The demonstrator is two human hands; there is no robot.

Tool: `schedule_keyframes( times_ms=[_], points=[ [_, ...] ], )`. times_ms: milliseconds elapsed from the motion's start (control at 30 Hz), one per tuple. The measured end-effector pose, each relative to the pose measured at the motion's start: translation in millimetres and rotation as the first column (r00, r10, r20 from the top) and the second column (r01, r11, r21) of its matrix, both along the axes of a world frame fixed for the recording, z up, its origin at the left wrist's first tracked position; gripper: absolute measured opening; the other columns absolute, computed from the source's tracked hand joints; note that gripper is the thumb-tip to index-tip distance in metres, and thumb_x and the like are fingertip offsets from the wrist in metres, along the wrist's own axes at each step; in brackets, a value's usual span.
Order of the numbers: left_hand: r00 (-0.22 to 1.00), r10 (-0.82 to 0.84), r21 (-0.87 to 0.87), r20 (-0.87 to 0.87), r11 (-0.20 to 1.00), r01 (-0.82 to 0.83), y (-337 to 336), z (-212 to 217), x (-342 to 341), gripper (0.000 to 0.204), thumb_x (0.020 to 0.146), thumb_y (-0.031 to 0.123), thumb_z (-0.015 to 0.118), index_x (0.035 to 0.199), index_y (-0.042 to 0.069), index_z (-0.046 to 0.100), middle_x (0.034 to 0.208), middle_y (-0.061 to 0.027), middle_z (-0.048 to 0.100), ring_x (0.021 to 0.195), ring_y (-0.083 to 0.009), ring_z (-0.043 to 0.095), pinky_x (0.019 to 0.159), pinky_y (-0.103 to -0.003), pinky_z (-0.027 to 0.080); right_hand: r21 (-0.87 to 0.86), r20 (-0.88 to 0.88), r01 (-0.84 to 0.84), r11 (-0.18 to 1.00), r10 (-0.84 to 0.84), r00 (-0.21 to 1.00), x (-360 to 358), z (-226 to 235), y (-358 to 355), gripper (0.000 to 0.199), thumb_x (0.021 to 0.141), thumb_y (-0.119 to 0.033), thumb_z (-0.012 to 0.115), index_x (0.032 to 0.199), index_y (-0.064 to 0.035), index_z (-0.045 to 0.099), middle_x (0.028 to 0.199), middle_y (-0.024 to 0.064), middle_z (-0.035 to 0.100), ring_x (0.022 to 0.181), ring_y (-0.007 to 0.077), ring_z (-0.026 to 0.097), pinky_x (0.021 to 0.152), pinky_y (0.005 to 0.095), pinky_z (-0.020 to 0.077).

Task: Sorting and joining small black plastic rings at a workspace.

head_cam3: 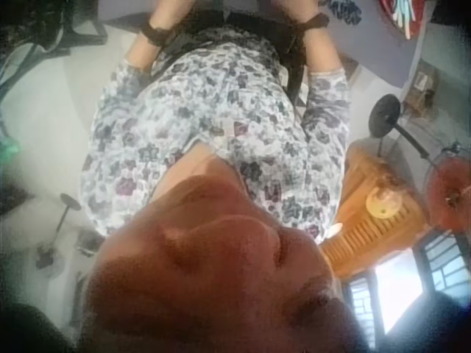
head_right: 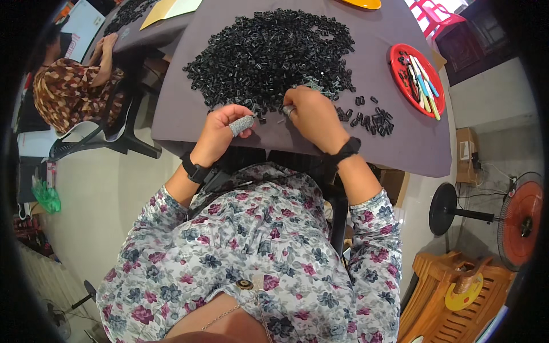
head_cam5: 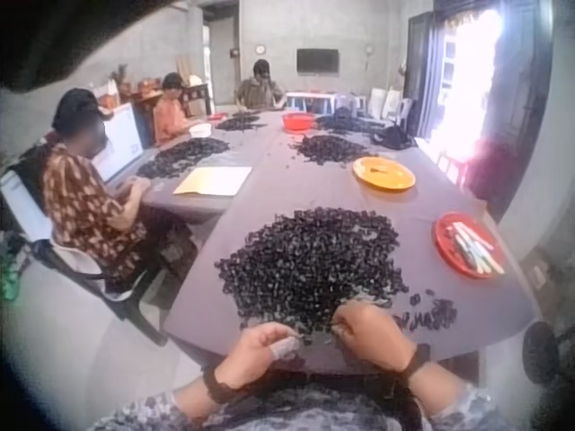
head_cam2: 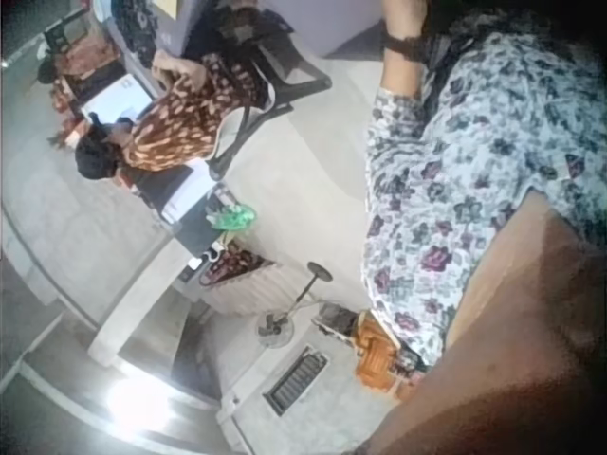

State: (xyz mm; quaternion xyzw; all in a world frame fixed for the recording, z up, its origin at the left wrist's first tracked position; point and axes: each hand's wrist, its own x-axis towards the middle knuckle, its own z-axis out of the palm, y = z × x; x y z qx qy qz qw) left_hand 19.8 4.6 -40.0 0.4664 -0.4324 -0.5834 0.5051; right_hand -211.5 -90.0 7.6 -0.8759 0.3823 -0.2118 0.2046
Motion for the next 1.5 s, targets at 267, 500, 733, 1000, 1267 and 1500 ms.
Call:
schedule_keyframes(
  times_ms=[267,500,733,1000,1267,1500],
  points=[
    [1.000,0.007,0.024,-0.015,1.000,-0.007,2.2,0.6,0.2,0.016,0.100,-0.003,0.060,0.114,0.000,0.067,0.100,-0.0035,0.071,0.083,-0.0093,0.066,0.076,-0.024,0.055,-0.050,-0.144,-0.029,0.998,0.021,0.989,17.0,-7.3,8.8,0.022,0.082,0.001,0.064,0.104,-0.0040,0.070,0.098,0.0148,0.065,0.094,0.0367,0.066,0.079,0.0455,0.0526],
    [1.000,-0.007,0.003,-0.018,1.000,0.007,-0.8,-3.9,0.0,0.015,0.100,0.000,0.063,0.114,0.001,0.067,0.099,-0.0021,0.072,0.083,-0.0078,0.066,0.077,-0.023,0.056,-0.049,0.073,-0.028,0.998,0.031,0.997,1.8,8.5,-14.6,0.025,0.081,-0.001,0.064,0.104,-0.0036,0.071,0.100,0.0162,0.068,0.093,0.0385,0.068,0.079,0.0454,0.0549],
    [0.999,-0.019,0.008,-0.037,1.000,0.019,2.0,-4.7,1.1,0.016,0.100,-0.001,0.062,0.114,0.001,0.067,0.102,-0.0032,0.072,0.086,-0.0093,0.067,0.077,-0.025,0.056,-0.086,-0.178,-0.061,0.994,0.045,0.983,36.5,-4.7,-17.5,0.023,0.080,0.000,0.066,0.103,-0.0042,0.069,0.099,0.0131,0.064,0.095,0.0362,0.067,0.082,0.0449,0.0534],
    [0.998,-0.020,0.005,-0.064,1.000,0.020,5.0,-2.5,0.5,0.017,0.100,-0.004,0.059,0.115,0.000,0.067,0.100,-0.0031,0.071,0.085,-0.0089,0.066,0.078,-0.024,0.055,0.031,-0.017,-0.091,0.995,0.092,0.996,24.5,-0.5,-12.5,0.019,0.082,-0.007,0.069,0.100,-0.0027,0.065,0.096,0.0150,0.064,0.090,0.0376,0.065,0.079,0.0459,0.0526],
    [0.999,-0.022,0.000,-0.047,1.000,0.022,0.7,-4.1,-3.2,0.016,0.100,-0.001,0.061,0.115,0.001,0.066,0.102,-0.0027,0.071,0.086,-0.0091,0.066,0.078,-0.025,0.056,0.007,0.063,-0.036,0.999,0.036,0.997,2.5,-2.1,-20.4,0.019,0.084,-0.004,0.066,0.103,-0.0033,0.065,0.099,0.0151,0.064,0.090,0.0381,0.065,0.079,0.0466,0.0529],
    [0.999,-0.030,0.000,-0.033,1.000,0.030,0.2,-5.3,-0.5,0.016,0.099,-0.002,0.062,0.114,0.002,0.067,0.102,-0.0028,0.072,0.086,-0.0088,0.067,0.078,-0.024,0.056,-0.082,0.025,-0.030,0.996,0.032,0.999,15.8,4.0,-12.8,0.019,0.084,-0.002,0.064,0.102,-0.0046,0.069,0.098,0.0147,0.065,0.093,0.0373,0.067,0.079,0.0463,0.0546]
  ],
)
